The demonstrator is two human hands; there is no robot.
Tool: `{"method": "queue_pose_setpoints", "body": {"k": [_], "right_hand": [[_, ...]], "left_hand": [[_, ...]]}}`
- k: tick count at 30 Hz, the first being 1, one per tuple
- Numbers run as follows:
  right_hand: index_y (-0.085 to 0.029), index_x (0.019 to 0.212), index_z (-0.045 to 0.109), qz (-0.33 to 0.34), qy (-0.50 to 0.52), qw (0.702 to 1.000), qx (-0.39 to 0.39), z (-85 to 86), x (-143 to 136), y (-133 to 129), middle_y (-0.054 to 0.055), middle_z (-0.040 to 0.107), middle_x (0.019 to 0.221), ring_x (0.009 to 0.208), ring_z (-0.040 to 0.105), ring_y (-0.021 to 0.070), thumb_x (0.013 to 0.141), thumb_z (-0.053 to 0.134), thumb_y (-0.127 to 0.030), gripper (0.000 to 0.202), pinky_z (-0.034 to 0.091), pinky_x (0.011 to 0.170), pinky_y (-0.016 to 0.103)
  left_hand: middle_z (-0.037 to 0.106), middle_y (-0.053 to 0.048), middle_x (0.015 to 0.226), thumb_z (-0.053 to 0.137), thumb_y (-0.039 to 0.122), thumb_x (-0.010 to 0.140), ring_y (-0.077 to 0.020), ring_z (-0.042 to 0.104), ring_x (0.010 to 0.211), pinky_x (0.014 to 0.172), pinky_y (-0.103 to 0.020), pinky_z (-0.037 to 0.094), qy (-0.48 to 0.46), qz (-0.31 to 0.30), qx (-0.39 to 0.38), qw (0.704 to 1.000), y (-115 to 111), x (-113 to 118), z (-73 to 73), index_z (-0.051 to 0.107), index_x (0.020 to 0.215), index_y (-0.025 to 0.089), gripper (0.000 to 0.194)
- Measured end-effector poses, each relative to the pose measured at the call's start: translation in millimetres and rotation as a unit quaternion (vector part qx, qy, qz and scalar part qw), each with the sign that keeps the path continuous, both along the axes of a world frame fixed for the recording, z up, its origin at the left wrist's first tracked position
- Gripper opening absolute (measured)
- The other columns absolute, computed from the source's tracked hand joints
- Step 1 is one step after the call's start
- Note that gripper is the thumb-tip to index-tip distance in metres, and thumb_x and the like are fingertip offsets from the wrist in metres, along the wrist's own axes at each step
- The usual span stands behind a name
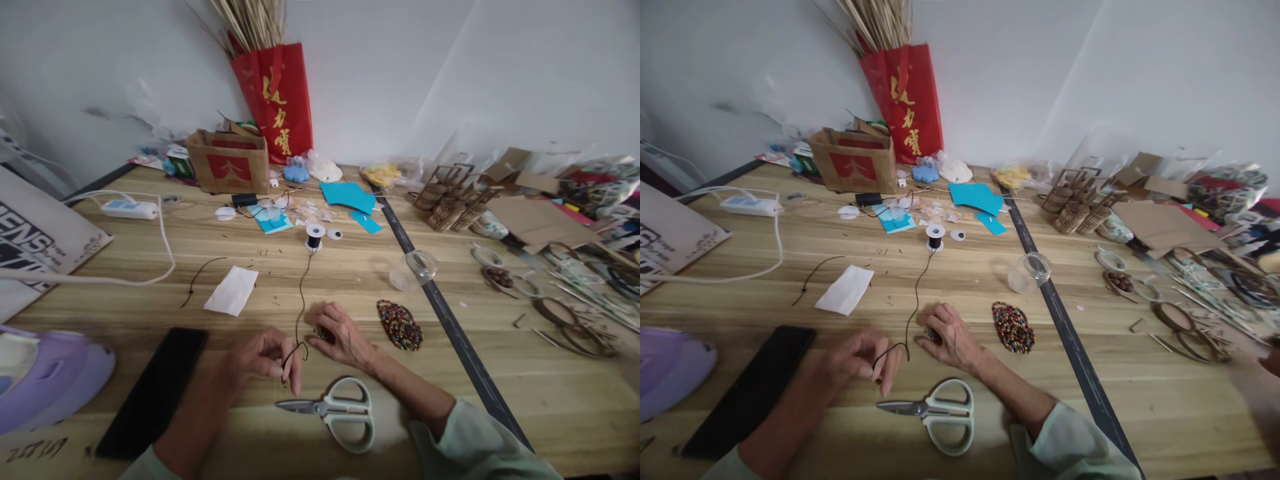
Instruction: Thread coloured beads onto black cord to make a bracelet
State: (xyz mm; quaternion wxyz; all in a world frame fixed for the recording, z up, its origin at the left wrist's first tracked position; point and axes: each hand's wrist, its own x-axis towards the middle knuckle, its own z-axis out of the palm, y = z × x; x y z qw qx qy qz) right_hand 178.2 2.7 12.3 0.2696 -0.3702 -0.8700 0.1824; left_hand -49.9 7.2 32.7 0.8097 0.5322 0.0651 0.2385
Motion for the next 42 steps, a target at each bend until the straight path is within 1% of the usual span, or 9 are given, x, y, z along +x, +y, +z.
{"method": "queue_pose_setpoints", "body": {"k": [3,6,11,18,21,26,34,37,42], "right_hand": [[-0.017,0.100,0.059,0.005,-0.004,1.000,0.004,-5.2,0.1,3.8,0.010,0.058,0.100,0.094,0.050,0.0225,0.087,0.060,-0.032,0.020,0.043,0.083,0.038],[-0.017,0.091,0.059,0.012,-0.028,0.999,0.022,-9.4,0.2,3.6,0.009,0.058,0.093,0.090,0.049,0.0213,0.091,0.052,-0.026,0.012,0.042,0.080,0.035],[-0.017,0.084,0.056,0.019,-0.051,0.997,0.056,-16.1,2.9,1.1,0.007,0.055,0.082,0.081,0.047,0.0203,0.095,0.042,-0.022,0.019,0.041,0.075,0.034],[-0.017,0.084,0.055,0.035,-0.087,0.992,0.081,-15.8,15.0,-1.0,0.008,0.055,0.085,0.082,0.046,0.0208,0.097,0.040,-0.024,0.020,0.043,0.078,0.035],[-0.017,0.084,0.055,0.032,-0.092,0.992,0.076,-13.6,18.7,-1.5,0.008,0.055,0.085,0.083,0.047,0.0203,0.097,0.039,-0.023,0.021,0.044,0.079,0.035],[-0.018,0.087,0.055,0.032,-0.059,0.996,0.057,-9.1,19.7,-3.1,0.009,0.056,0.090,0.087,0.049,0.0205,0.096,0.043,-0.024,0.016,0.046,0.080,0.036],[-0.019,0.098,0.052,-0.016,0.100,0.993,0.067,4.4,18.3,-7.9,0.010,0.056,0.094,0.087,0.052,0.0202,0.094,0.041,-0.017,0.012,0.049,0.075,0.036],[-0.019,0.099,0.052,-0.020,0.112,0.990,0.081,10.9,13.5,-8.5,0.009,0.056,0.094,0.089,0.052,0.0207,0.092,0.044,-0.016,0.011,0.050,0.077,0.036],[-0.019,0.111,0.053,-0.002,0.087,0.993,0.082,14.0,2.7,-4.6,0.011,0.057,0.104,0.096,0.052,0.0206,0.094,0.044,-0.016,0.019,0.050,0.083,0.036]], "left_hand": [[0.072,-0.010,0.072,0.071,0.036,0.073,-0.0162,0.062,0.063,0.061,-0.025,0.042,0.011,0.027,-0.031,0.999,0.7,3.7,-1.0,0.060,0.068,0.013,0.026],[0.072,-0.009,0.073,0.071,0.033,0.073,-0.0147,0.061,0.063,0.060,-0.024,0.042,0.022,0.061,-0.075,0.995,1.5,8.7,-1.5,0.061,0.070,0.012,0.023],[0.070,-0.007,0.067,0.073,0.031,0.069,-0.0125,0.057,0.056,0.055,-0.023,0.042,0.065,0.109,-0.110,0.986,4.1,16.5,-2.3,0.063,0.069,0.011,0.022],[0.067,-0.003,0.060,0.077,0.033,0.063,-0.0107,0.057,0.054,0.053,-0.021,0.041,0.155,0.219,-0.177,0.947,5.7,26.1,-3.6,0.058,0.067,0.013,0.028],[0.065,-0.002,0.060,0.076,0.034,0.064,-0.0108,0.057,0.053,0.050,-0.020,0.041,0.172,0.248,-0.168,0.938,6.2,28.1,-6.2,0.056,0.067,0.013,0.029],[0.065,-0.002,0.063,0.074,0.036,0.067,-0.0101,0.057,0.054,0.052,-0.019,0.043,0.197,0.245,-0.123,0.941,5.5,29.5,-9.2,0.057,0.068,0.013,0.029],[0.064,-0.001,0.062,0.073,0.040,0.070,-0.0101,0.057,0.054,0.052,-0.019,0.044,0.219,0.253,-0.079,0.939,3.1,34.3,-9.6,0.058,0.068,0.013,0.031],[0.063,-0.001,0.060,0.074,0.041,0.070,-0.0100,0.056,0.052,0.051,-0.019,0.044,0.214,0.258,-0.068,0.940,4.1,35.3,-10.9,0.058,0.067,0.014,0.032],[0.062,0.000,0.058,0.073,0.043,0.069,-0.0096,0.056,0.051,0.050,-0.019,0.044,0.220,0.261,-0.056,0.938,5.1,35.5,-13.0,0.057,0.066,0.014,0.033]]}}
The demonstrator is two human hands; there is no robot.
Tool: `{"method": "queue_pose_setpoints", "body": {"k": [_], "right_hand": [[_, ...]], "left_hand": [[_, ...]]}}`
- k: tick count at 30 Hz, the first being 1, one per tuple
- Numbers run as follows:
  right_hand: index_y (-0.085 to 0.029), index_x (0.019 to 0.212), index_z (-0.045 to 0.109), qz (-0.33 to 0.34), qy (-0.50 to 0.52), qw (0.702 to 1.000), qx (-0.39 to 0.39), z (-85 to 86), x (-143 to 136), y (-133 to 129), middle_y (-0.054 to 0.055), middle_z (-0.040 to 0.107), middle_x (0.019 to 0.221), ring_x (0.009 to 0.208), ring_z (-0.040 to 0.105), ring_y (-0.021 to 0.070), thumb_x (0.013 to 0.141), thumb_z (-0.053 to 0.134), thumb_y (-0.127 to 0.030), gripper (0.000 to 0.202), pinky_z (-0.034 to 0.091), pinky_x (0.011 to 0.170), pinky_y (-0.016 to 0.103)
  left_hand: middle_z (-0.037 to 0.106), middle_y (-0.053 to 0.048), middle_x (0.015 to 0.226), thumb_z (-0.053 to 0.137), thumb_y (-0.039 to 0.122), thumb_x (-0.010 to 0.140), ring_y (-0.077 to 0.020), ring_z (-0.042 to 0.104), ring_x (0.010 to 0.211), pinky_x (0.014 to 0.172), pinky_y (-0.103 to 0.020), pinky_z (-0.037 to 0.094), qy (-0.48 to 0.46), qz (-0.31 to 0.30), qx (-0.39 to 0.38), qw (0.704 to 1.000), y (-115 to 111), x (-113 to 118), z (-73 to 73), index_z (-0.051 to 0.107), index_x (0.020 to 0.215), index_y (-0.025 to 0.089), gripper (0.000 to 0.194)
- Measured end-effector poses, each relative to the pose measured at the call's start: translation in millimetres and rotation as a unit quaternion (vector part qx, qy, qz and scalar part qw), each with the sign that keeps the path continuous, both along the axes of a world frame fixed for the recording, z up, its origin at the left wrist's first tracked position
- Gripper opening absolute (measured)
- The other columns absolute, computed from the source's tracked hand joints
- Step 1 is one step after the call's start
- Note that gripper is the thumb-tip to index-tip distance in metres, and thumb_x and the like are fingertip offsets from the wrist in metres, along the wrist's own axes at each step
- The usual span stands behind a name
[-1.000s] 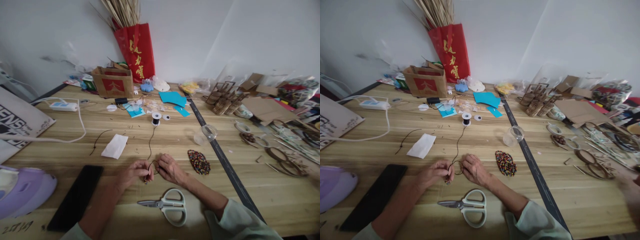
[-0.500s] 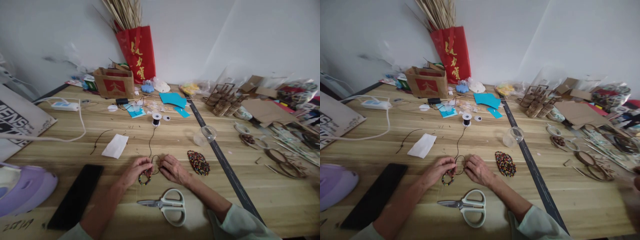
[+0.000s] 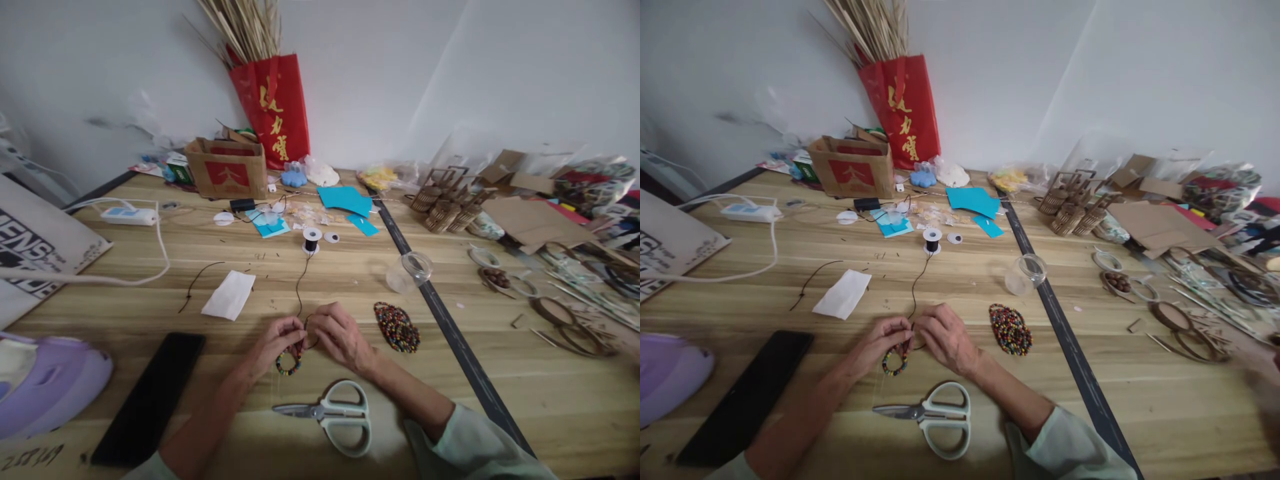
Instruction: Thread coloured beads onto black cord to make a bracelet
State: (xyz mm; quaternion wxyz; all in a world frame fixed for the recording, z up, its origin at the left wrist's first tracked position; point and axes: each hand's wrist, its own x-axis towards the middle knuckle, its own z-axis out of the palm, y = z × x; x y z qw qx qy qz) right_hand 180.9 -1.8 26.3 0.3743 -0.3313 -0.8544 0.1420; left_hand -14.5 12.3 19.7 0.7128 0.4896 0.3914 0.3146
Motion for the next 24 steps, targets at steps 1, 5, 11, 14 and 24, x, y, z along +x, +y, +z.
{"method": "queue_pose_setpoints", "body": {"k": [1,5,11,14,24], "right_hand": [[-0.019,0.112,0.054,0.002,-0.001,1.000,-0.004,-1.4,-1.9,0.7,0.011,0.058,0.105,0.096,0.053,0.0203,0.095,0.044,-0.017,0.019,0.050,0.083,0.036],[-0.019,0.109,0.055,-0.001,0.047,0.998,-0.035,-11.9,-8.6,0.1,0.010,0.059,0.101,0.093,0.054,0.0190,0.096,0.044,-0.018,0.017,0.050,0.080,0.033],[-0.018,0.089,0.055,-0.026,0.125,0.988,-0.086,-20.5,-16.3,-4.4,0.005,0.058,0.079,0.075,0.053,0.0161,0.095,0.048,-0.027,0.012,0.046,0.067,0.027],[-0.018,0.085,0.054,-0.032,0.132,0.985,-0.106,-22.0,-17.8,-4.2,0.004,0.057,0.077,0.072,0.053,0.0152,0.095,0.047,-0.028,0.015,0.045,0.065,0.027],[-0.018,0.080,0.052,-0.045,0.129,0.983,-0.119,-22.2,-18.8,-4.9,0.002,0.053,0.072,0.067,0.050,0.0131,0.093,0.049,-0.026,0.015,0.041,0.060,0.024]], "left_hand": [[0.062,0.000,0.058,0.072,0.043,0.070,-0.0096,0.056,0.052,0.050,-0.019,0.044,0.003,-0.001,0.001,1.000,-0.1,0.0,-0.4,0.057,0.066,0.014,0.034],[0.062,0.000,0.059,0.072,0.045,0.068,-0.0099,0.055,0.051,0.051,-0.020,0.045,0.010,-0.006,0.002,1.000,-0.3,0.6,-1.6,0.056,0.067,0.014,0.035],[0.059,0.002,0.058,0.070,0.043,0.068,-0.0100,0.054,0.052,0.052,-0.020,0.044,0.038,0.007,0.027,0.999,-0.9,4.8,-2.7,0.054,0.068,0.015,0.033],[0.057,0.002,0.060,0.068,0.040,0.070,-0.0104,0.053,0.055,0.054,-0.022,0.044,0.060,0.007,0.061,0.996,-3.1,7.6,-3.7,0.055,0.069,0.014,0.028],[0.051,0.002,0.057,0.058,0.029,0.075,-0.0111,0.046,0.055,0.053,-0.022,0.038,0.117,0.008,0.170,0.979,-3.5,9.3,-10.7,0.053,0.066,0.015,0.017]]}}
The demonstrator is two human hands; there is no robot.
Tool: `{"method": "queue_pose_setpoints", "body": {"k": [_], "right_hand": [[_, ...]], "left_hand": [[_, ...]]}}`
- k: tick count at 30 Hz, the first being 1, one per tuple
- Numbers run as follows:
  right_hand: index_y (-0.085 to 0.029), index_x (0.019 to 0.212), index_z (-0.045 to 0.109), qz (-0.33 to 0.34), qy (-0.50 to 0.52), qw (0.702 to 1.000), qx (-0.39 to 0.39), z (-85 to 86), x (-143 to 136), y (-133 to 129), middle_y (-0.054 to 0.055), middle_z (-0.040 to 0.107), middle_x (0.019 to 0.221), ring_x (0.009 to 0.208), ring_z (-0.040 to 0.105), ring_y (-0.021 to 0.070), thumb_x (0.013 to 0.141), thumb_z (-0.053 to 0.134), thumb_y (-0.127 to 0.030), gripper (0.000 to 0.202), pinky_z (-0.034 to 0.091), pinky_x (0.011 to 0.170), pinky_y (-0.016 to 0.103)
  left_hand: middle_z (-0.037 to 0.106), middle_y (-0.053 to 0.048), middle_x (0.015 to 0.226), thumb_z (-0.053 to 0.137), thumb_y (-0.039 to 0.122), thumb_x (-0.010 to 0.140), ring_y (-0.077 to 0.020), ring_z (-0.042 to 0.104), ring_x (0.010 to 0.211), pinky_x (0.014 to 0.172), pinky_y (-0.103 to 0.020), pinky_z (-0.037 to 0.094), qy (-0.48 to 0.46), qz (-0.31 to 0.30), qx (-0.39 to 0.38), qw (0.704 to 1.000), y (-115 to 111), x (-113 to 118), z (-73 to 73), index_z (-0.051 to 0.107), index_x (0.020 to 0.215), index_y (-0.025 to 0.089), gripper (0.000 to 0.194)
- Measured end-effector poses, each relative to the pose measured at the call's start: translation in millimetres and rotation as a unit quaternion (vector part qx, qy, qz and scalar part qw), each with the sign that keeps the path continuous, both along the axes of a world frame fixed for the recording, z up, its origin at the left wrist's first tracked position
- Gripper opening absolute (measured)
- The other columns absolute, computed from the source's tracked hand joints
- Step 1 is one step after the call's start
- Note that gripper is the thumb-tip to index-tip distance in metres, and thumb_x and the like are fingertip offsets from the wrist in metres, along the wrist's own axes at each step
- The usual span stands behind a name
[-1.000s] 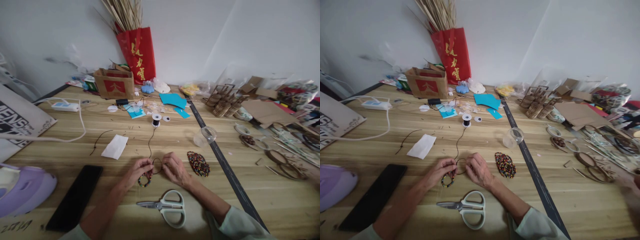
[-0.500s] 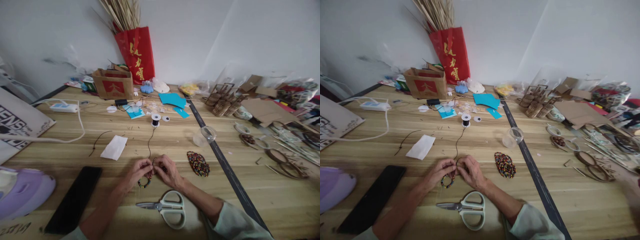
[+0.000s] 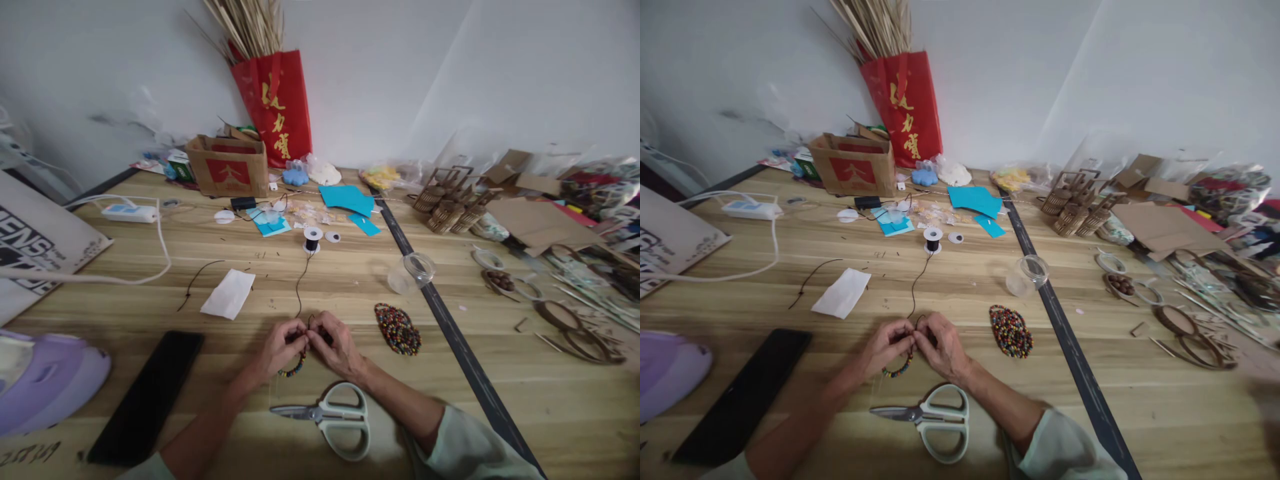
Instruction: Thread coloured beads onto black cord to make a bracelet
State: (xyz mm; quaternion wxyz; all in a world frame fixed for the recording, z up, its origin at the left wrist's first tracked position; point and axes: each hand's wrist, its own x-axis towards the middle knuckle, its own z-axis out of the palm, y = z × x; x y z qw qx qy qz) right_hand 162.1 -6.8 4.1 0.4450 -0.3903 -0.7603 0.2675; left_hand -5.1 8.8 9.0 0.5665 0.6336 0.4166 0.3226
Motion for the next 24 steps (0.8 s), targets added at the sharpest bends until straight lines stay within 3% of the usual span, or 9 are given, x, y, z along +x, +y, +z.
{"method": "queue_pose_setpoints", "body": {"k": [6,14,24], "right_hand": [[-0.018,0.081,0.052,-0.006,0.006,1.000,-0.003,-1.9,-0.7,0.2,0.001,0.053,0.072,0.066,0.051,0.0127,0.093,0.048,-0.025,0.014,0.040,0.059,0.023],[-0.018,0.086,0.052,0.000,0.019,1.000,0.004,-3.4,1.6,0.5,0.002,0.053,0.075,0.066,0.051,0.0124,0.092,0.048,-0.023,0.009,0.042,0.059,0.022],[-0.018,0.086,0.054,0.010,0.028,1.000,-0.009,-3.8,2.0,0.5,0.002,0.058,0.073,0.062,0.054,0.0114,0.093,0.048,-0.023,0.011,0.043,0.056,0.021]], "left_hand": [[0.053,0.001,0.058,0.061,0.029,0.074,-0.0117,0.048,0.057,0.055,-0.022,0.038,-0.008,0.008,-0.002,1.000,-0.6,0.2,-1.5,0.055,0.066,0.015,0.017],[0.058,0.001,0.061,0.068,0.036,0.070,-0.0117,0.054,0.056,0.055,-0.022,0.045,-0.047,0.008,-0.092,0.995,3.8,-4.3,2.7,0.060,0.069,0.014,0.024],[0.060,0.001,0.059,0.071,0.041,0.067,-0.0116,0.055,0.056,0.055,-0.023,0.045,-0.074,0.036,-0.132,0.988,6.8,-7.2,8.4,0.058,0.067,0.014,0.029]]}}
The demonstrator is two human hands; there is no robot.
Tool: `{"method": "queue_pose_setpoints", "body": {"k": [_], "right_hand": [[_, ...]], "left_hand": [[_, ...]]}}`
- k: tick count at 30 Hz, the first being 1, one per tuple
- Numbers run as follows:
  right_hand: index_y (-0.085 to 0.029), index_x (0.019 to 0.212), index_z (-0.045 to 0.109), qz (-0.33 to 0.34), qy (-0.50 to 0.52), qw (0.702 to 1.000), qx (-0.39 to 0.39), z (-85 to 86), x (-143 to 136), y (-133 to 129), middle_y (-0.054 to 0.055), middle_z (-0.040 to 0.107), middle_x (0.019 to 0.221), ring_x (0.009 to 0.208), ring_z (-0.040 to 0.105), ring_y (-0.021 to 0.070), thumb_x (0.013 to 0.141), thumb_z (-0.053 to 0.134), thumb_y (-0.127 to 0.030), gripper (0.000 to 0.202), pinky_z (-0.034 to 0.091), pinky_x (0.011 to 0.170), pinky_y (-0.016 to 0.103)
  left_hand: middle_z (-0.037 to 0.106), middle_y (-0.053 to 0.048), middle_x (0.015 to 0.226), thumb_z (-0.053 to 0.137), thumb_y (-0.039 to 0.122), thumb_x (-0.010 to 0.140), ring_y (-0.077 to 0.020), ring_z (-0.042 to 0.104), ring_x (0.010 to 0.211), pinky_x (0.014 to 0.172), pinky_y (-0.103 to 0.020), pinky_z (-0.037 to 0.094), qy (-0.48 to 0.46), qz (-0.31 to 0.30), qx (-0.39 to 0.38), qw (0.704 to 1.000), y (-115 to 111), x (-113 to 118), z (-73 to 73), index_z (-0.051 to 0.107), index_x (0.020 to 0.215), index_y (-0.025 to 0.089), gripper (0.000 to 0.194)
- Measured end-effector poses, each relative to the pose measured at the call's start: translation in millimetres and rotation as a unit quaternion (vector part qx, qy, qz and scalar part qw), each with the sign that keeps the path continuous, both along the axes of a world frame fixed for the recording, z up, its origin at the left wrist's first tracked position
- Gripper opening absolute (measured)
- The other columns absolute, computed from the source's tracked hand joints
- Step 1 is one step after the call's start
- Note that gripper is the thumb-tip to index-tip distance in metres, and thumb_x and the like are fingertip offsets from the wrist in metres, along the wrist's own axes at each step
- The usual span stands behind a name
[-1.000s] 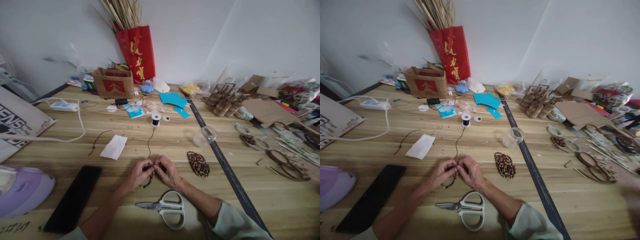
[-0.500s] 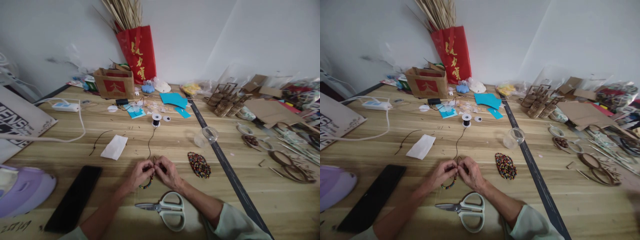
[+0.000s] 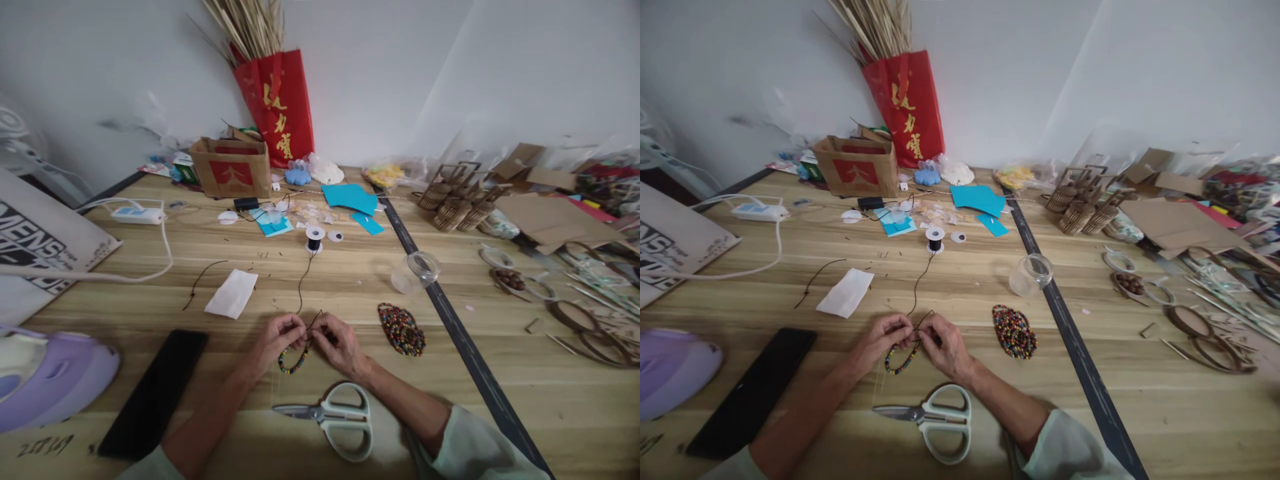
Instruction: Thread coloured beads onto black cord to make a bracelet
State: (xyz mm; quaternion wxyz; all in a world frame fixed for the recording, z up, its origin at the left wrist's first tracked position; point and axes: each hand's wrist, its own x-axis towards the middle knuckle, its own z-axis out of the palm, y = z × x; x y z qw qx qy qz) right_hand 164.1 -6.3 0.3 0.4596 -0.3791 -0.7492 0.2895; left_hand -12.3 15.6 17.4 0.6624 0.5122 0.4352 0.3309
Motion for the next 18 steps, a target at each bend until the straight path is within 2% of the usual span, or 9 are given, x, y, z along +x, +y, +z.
{"method": "queue_pose_setpoints", "body": {"k": [5,11,18], "right_hand": [[-0.018,0.087,0.055,0.005,-0.004,1.000,0.024,2.4,-0.5,-1.1,0.002,0.057,0.072,0.062,0.053,0.0115,0.093,0.048,-0.023,0.011,0.043,0.056,0.020],[-0.018,0.106,0.058,0.014,-0.021,0.998,0.052,2.1,-1.1,-1.4,0.004,0.061,0.077,0.068,0.057,0.0135,0.093,0.050,-0.023,0.017,0.048,0.062,0.023],[-0.018,0.092,0.061,0.027,-0.028,0.998,0.045,4.6,0.7,-0.4,0.006,0.064,0.080,0.074,0.060,0.0153,0.095,0.048,-0.021,0.014,0.050,0.067,0.026]], "left_hand": [[0.058,0.001,0.058,0.071,0.045,0.067,-0.0111,0.054,0.055,0.054,-0.022,0.045,0.002,0.004,0.011,1.000,0.2,0.1,-2.4,0.057,0.066,0.014,0.034],[0.056,0.003,0.057,0.073,0.042,0.065,-0.0099,0.052,0.054,0.054,-0.022,0.043,0.009,0.008,0.016,1.000,-2.5,2.7,-2.1,0.055,0.067,0.015,0.033],[0.056,0.003,0.057,0.072,0.042,0.066,-0.0099,0.051,0.054,0.053,-0.022,0.043,0.018,0.008,0.027,0.999,-3.2,2.9,-2.0,0.056,0.068,0.014,0.032]]}}
